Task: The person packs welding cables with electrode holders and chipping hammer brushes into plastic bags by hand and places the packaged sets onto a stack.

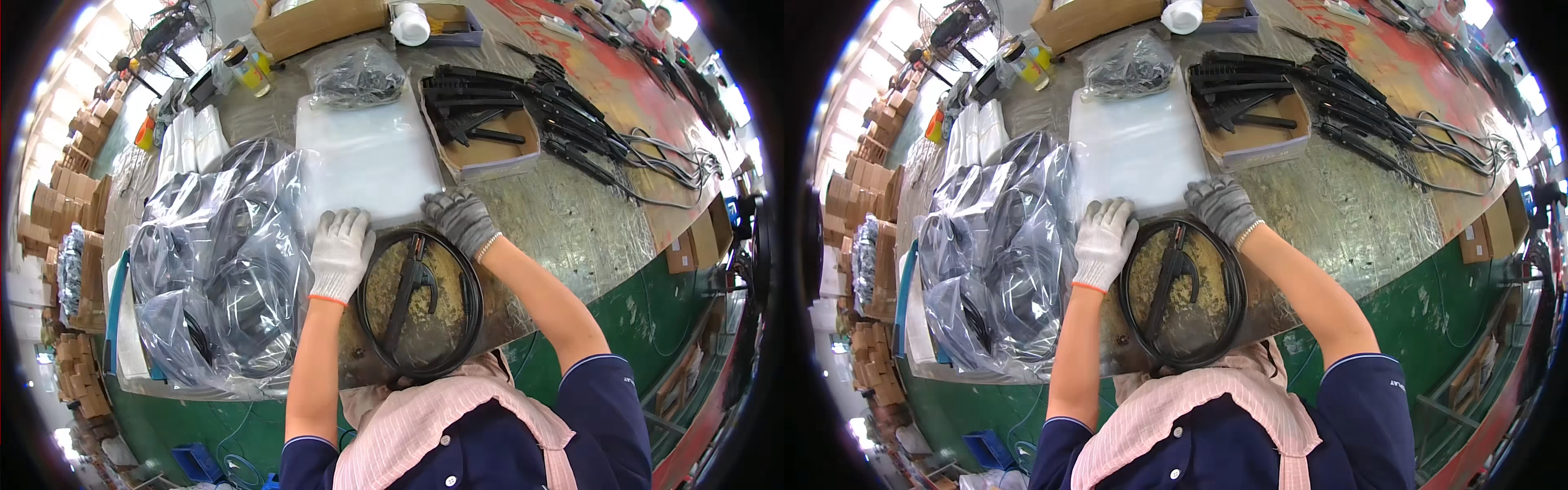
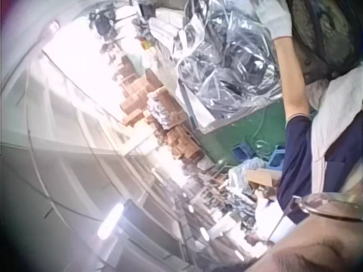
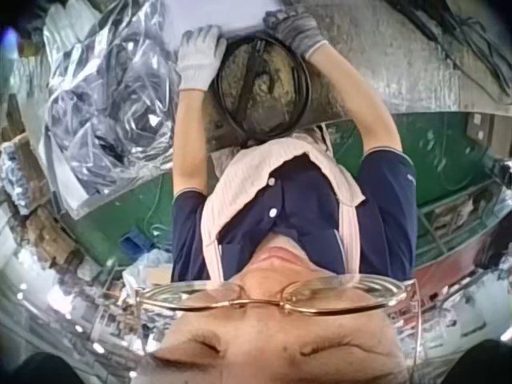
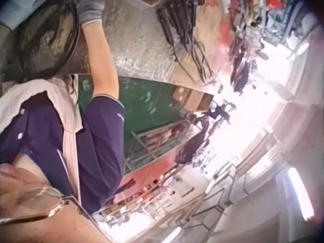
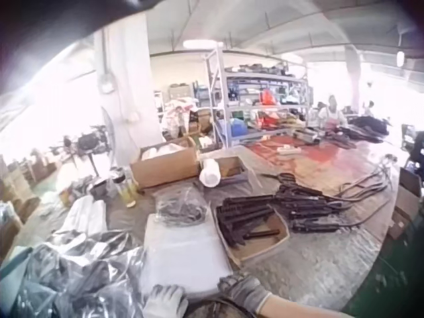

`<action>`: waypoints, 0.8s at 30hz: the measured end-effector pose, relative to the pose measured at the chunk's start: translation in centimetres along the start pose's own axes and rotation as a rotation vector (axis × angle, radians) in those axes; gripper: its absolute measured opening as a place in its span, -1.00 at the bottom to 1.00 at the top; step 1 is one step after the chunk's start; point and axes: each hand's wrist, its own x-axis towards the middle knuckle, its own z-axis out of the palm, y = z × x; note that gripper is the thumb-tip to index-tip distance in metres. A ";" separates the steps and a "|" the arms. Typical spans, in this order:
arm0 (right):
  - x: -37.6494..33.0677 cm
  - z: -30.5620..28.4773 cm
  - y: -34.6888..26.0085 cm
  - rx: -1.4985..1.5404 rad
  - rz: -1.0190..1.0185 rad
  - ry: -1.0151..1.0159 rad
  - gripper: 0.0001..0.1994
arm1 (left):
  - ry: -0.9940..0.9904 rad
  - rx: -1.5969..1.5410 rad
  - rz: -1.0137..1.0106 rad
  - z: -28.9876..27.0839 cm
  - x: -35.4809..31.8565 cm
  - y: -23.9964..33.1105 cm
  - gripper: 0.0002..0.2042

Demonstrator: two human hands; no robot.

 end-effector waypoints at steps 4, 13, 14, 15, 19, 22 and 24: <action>0.0 -1.1 -0.6 -0.005 -0.017 -0.020 -0.75 | -0.057 0.010 0.052 -0.7 -0.3 -0.6 -0.76; 2.0 -4.4 0.6 -0.005 0.072 -0.066 -0.88 | -0.180 0.063 0.004 -1.4 2.0 -1.0 -0.86; 2.1 -4.9 0.5 0.033 0.089 -0.173 -0.82 | -0.168 0.066 -0.018 -1.2 1.9 -1.4 -0.88; 2.2 -5.6 0.3 0.032 0.089 -0.170 -0.82 | -0.155 0.067 -0.037 -1.0 2.0 -1.6 -0.89; 3.2 -7.6 -2.0 0.118 0.141 -0.107 -0.56 | -0.147 0.086 0.030 -2.2 3.7 -0.4 -0.86; 4.7 -7.7 -2.7 0.090 0.129 -0.169 -0.57 | -0.215 0.137 0.070 -2.5 4.2 -0.2 -0.88; 5.7 -7.0 -1.6 -0.119 0.172 -0.409 -0.66 | -0.201 0.137 0.063 -2.9 4.3 -0.1 -0.86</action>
